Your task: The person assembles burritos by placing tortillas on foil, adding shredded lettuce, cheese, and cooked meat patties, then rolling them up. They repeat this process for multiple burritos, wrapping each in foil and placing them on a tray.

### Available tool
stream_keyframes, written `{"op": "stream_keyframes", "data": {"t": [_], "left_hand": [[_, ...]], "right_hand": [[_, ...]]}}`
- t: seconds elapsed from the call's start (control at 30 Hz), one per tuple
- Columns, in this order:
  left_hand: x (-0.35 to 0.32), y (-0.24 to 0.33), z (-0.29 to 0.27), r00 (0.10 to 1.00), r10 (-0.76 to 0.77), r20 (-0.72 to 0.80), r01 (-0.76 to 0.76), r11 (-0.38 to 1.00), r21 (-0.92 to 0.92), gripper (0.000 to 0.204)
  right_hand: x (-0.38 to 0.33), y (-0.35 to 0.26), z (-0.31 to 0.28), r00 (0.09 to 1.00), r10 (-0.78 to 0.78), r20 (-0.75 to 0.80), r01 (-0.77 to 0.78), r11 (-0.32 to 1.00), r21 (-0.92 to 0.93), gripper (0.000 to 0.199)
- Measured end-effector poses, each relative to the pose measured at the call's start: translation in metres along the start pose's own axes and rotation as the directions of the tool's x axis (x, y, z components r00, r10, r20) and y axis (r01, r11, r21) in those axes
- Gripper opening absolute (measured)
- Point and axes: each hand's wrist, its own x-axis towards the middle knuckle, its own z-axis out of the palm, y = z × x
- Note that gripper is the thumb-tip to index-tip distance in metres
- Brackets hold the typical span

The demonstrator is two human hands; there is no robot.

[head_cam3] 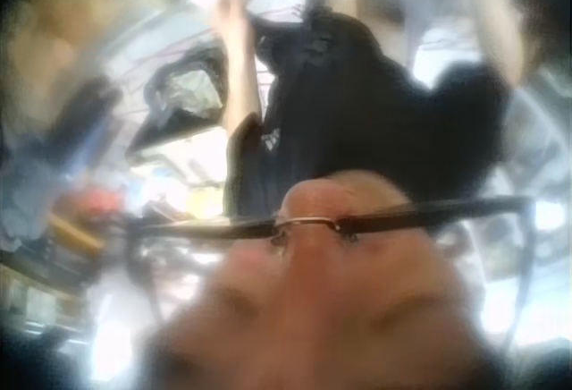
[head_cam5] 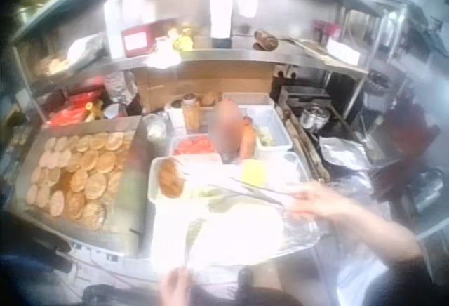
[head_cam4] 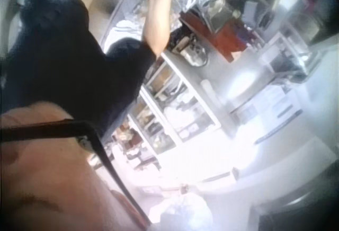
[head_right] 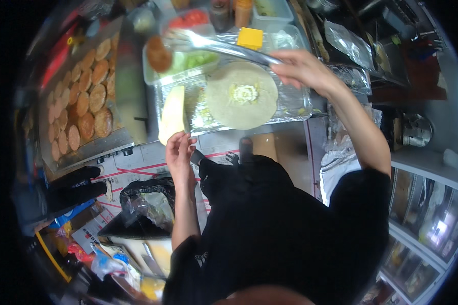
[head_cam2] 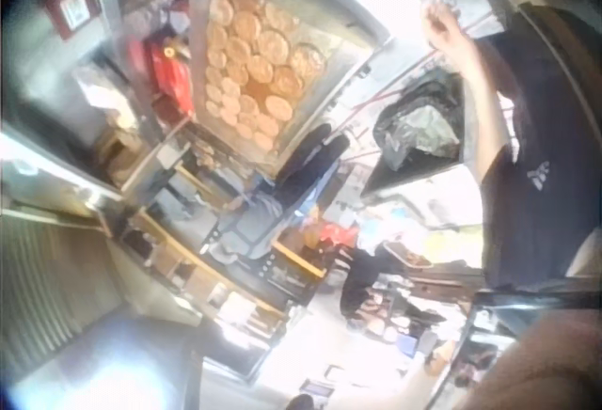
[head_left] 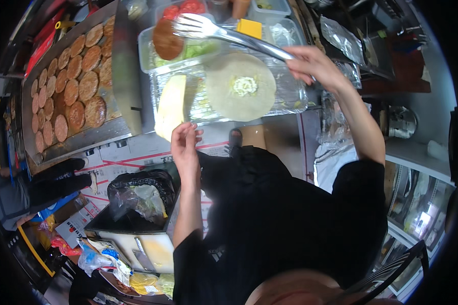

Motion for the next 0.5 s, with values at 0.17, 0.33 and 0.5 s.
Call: {"op": "stream_keyframes", "data": {"t": [0.17,0.33,0.5], "left_hand": [[0.034,-0.057,0.039,0.987,0.016,0.157,-0.040,0.989,0.146,0.018],[0.063,-0.106,0.068,0.982,0.121,0.148,-0.171,0.903,0.395,0.014],[0.073,-0.116,0.087,0.925,0.310,0.221,-0.379,0.709,0.595,0.012]], "right_hand": [[-0.087,0.100,-0.002,0.971,0.231,-0.064,-0.209,0.946,0.246,0.040],[-0.106,0.190,0.023,0.923,0.385,0.015,-0.364,0.860,0.358,0.028],[-0.110,0.215,0.027,0.933,0.358,0.031,-0.343,0.861,0.376,0.019]]}}
